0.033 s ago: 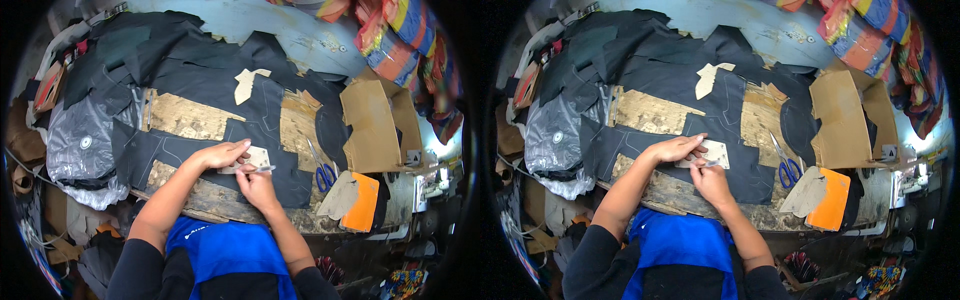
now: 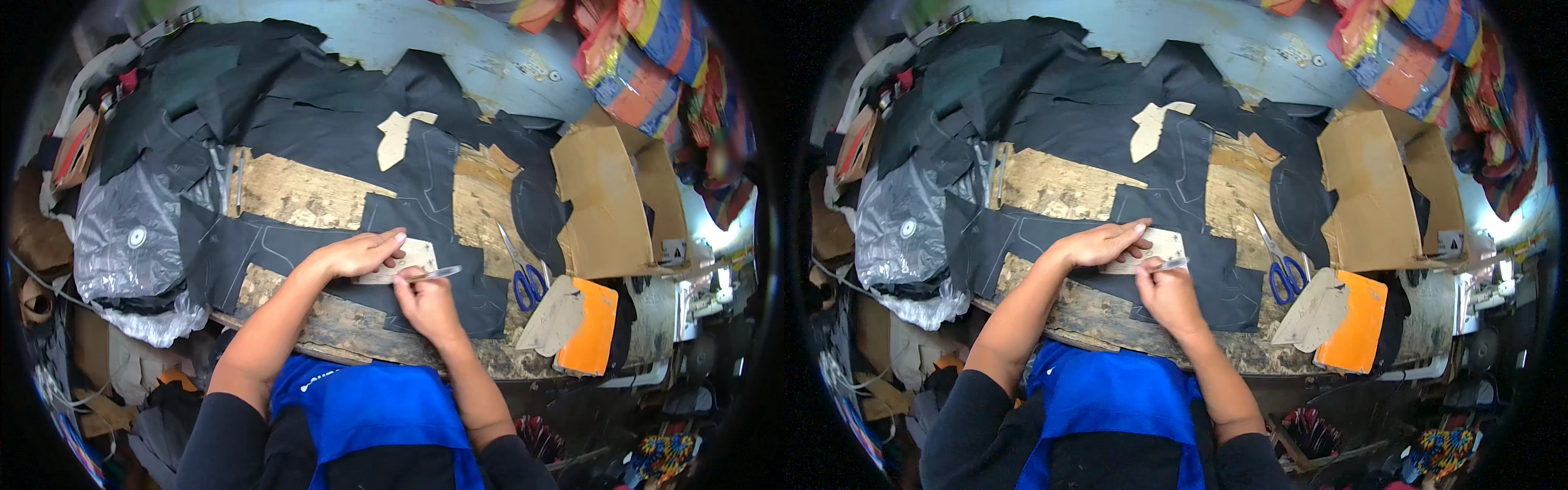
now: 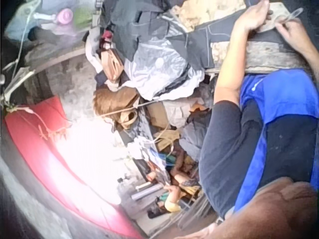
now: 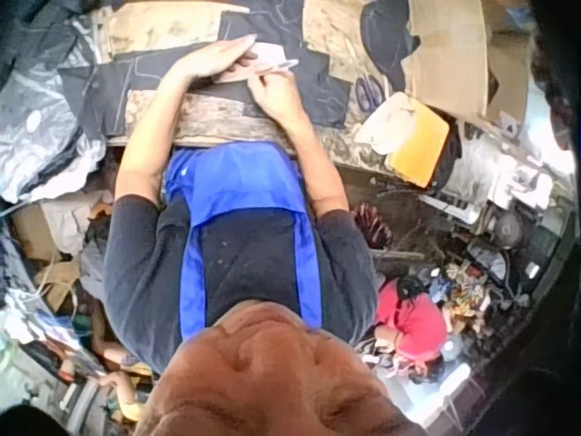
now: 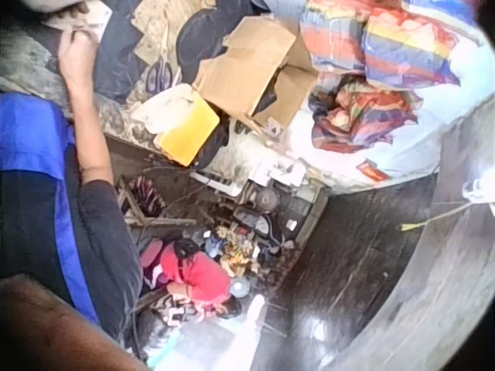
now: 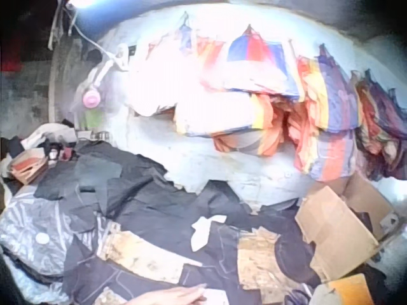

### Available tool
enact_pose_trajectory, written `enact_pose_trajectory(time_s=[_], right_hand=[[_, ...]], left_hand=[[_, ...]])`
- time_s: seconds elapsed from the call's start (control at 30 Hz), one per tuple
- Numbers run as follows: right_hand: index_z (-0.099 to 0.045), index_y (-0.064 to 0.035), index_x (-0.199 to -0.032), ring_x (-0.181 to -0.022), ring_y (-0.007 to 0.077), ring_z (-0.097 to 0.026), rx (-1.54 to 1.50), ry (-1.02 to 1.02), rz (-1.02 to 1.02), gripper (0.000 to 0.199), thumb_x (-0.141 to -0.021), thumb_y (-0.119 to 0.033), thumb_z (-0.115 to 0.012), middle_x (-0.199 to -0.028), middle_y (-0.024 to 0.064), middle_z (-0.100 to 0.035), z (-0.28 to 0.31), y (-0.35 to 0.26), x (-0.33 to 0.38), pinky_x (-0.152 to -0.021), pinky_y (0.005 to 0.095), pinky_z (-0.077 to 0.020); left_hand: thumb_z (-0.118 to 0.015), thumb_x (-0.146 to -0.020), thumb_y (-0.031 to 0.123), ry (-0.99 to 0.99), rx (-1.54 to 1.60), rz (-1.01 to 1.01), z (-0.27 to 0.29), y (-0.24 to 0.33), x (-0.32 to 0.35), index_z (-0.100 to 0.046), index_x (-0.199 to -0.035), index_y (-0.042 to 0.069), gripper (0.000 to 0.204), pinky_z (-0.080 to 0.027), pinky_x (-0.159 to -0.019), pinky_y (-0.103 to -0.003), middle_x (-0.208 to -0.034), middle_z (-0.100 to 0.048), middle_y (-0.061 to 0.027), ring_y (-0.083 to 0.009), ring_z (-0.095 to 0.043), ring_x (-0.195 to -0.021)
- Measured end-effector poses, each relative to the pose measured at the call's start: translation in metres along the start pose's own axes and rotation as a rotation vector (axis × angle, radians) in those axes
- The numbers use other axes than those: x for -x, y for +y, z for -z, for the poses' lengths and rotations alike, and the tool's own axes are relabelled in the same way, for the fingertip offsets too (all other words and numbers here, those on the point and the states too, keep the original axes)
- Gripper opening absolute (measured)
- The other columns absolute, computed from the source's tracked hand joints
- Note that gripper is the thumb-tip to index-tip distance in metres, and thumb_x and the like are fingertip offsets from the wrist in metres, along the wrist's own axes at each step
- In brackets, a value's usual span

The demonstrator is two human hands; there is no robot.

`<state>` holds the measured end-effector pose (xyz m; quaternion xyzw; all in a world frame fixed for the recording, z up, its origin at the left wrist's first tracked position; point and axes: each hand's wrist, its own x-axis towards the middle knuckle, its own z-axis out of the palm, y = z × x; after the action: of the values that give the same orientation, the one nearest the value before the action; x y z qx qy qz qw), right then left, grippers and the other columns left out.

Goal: The person traces patterns onto black fabric using cardboard templates and a white marker, then cuts the fabric with scissors. The person repeatedly places templates, marks outlines, and cuts out fabric pieces on a cluttered work table.

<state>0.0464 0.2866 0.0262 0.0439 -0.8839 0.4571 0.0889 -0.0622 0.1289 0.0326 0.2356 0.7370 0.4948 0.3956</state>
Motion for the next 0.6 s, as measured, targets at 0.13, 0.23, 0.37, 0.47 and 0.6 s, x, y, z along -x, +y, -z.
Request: enact_pose_trajectory(time_s=[0.13, 0.23, 0.37, 0.47, 0.6], right_hand=[[-0.063, 0.0022, -0.08, -0.063, 0.0331, -0.064, 0.343, 0.198, -0.107, 0.013, -0.083, -0.01, -0.06, -0.069, 0.0204, -0.062, 0.051, 0.02, 0.001, -0.059, 0.0377, -0.05], [-0.062, 0.0044, -0.086, -0.064, 0.0257, -0.066, 0.214, 0.363, -0.181, 0.016, -0.087, -0.011, -0.059, -0.07, 0.017, -0.064, 0.057, 0.027, -0.001, -0.06, 0.0324, -0.0516], [-0.06, 0.0055, -0.093, -0.069, 0.0144, -0.065, -0.605, 0.41, -0.182, 0.013, -0.089, -0.007, -0.061, -0.077, 0.0097, -0.064, 0.023, 0.041, -0.035, -0.063, 0.0237, -0.0536], [-0.059, 0.0038, -0.088, -0.067, 0.0093, -0.061, -0.599, 0.381, -0.165, 0.011, -0.086, -0.005, -0.064, -0.078, 0.0078, -0.064, -0.002, 0.055, -0.053, -0.062, 0.0208, -0.0508], [-0.06, 0.0029, -0.082, -0.063, 0.0108, -0.061, -0.287, 0.448, 0.001, 0.014, -0.085, -0.01, -0.065, -0.069, 0.0074, -0.063, -0.013, 0.067, -0.05, -0.061, 0.025, -0.0497]], left_hand=[[-0.056, -0.087, 0.047, 0.115, -0.343, -0.137, -0.015, 0.005, 0.005, -0.035, -0.137, -0.004, 0.074, -0.047, -0.089, -0.033, -0.118, -0.061, -0.0184, -0.0269, -0.061, -0.102], [-0.081, -0.062, 0.037, 0.485, -0.69, -0.196, -0.043, 0.005, 0.007, -0.048, -0.127, -0.001, 0.082, -0.046, -0.089, -0.04, -0.111, -0.06, -0.0175, -0.0317, -0.054, -0.104], [-0.086, -0.053, 0.038, 0.73, -0.785, 0.018, -0.031, -0.004, 0.002, -0.062, -0.101, 0.003, 0.064, -0.045, -0.089, -0.039, -0.103, -0.059, -0.0144, -0.0307, -0.053, -0.104], [-0.088, -0.051, 0.036, 0.907, -0.664, 0.08, 0.0, -0.021, 0.011, -0.058, -0.089, 0.005, 0.057, -0.047, -0.081, -0.039, -0.092, -0.062, -0.0146, -0.031, -0.058, -0.092], [-0.089, -0.05, 0.029, 1.15, -0.481, 0.084, 0.027, -0.046, 0.029, -0.059, -0.101, 0.004, 0.064, -0.048, -0.081, -0.038, -0.094, -0.065, -0.0143, -0.0293, -0.062, -0.09]])
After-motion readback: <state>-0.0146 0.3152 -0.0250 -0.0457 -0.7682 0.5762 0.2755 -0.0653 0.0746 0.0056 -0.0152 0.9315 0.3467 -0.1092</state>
